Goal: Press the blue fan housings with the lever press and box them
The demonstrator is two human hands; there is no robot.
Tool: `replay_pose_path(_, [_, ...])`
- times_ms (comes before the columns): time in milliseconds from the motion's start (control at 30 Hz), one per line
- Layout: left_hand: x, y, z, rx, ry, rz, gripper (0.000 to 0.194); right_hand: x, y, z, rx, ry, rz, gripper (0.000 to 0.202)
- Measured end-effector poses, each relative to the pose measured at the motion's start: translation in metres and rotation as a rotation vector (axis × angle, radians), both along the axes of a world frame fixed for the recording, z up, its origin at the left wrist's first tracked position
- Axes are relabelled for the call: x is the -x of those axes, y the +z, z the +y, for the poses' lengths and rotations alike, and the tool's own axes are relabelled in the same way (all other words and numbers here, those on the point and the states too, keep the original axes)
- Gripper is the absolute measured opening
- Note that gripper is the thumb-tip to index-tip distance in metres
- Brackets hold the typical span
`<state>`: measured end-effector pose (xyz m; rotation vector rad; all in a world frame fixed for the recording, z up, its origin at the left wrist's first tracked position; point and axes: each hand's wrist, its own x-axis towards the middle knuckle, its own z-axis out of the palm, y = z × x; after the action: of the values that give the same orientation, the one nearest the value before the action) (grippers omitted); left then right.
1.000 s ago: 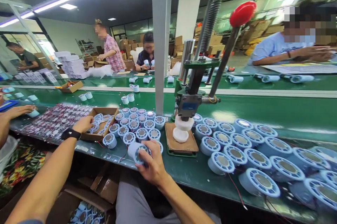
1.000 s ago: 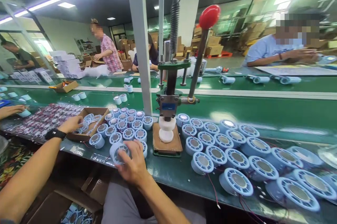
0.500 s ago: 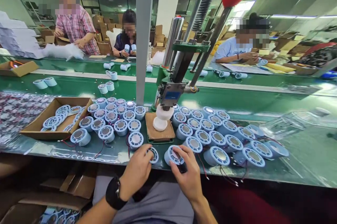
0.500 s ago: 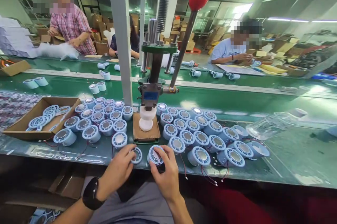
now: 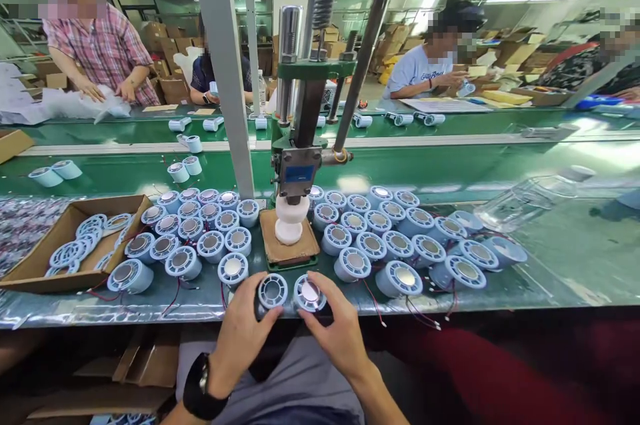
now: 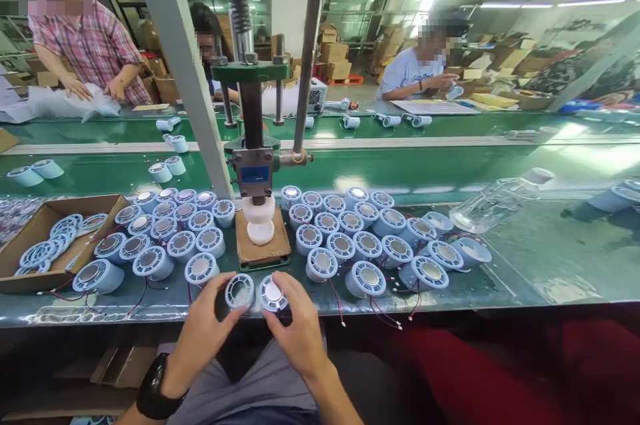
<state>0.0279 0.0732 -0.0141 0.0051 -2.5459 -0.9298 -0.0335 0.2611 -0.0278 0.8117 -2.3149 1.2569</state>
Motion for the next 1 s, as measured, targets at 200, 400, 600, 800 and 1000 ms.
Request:
replay_pose_path(200, [-0.001,0.026,0.011,0.079,-0.009,0.023,0.063,-0.009,-0.015,-0.04,0.115,-0.014,-0.031,0.072])
replay_pose_path(400, [0.008,0.031,0.017,0.061,0.05,-0.041,0.073,-0.01,-0.022,-0.052,0.146,-0.052,-0.003,0.075])
replay_pose_path(600, [0.01,0.038,0.021,0.008,0.098,-0.113,0.079,-0.01,-0.021,-0.051,0.156,-0.065,0.025,0.078])
replay_pose_path(800, [0.007,0.033,0.027,-0.045,0.119,-0.044,0.068,-0.008,-0.014,-0.052,0.121,-0.065,0.015,0.084])
replay_pose_path(1000, [0.005,0.011,0.037,-0.198,0.162,-0.021,0.058,-0.008,-0.011,-0.044,-0.017,0.022,0.019,0.06])
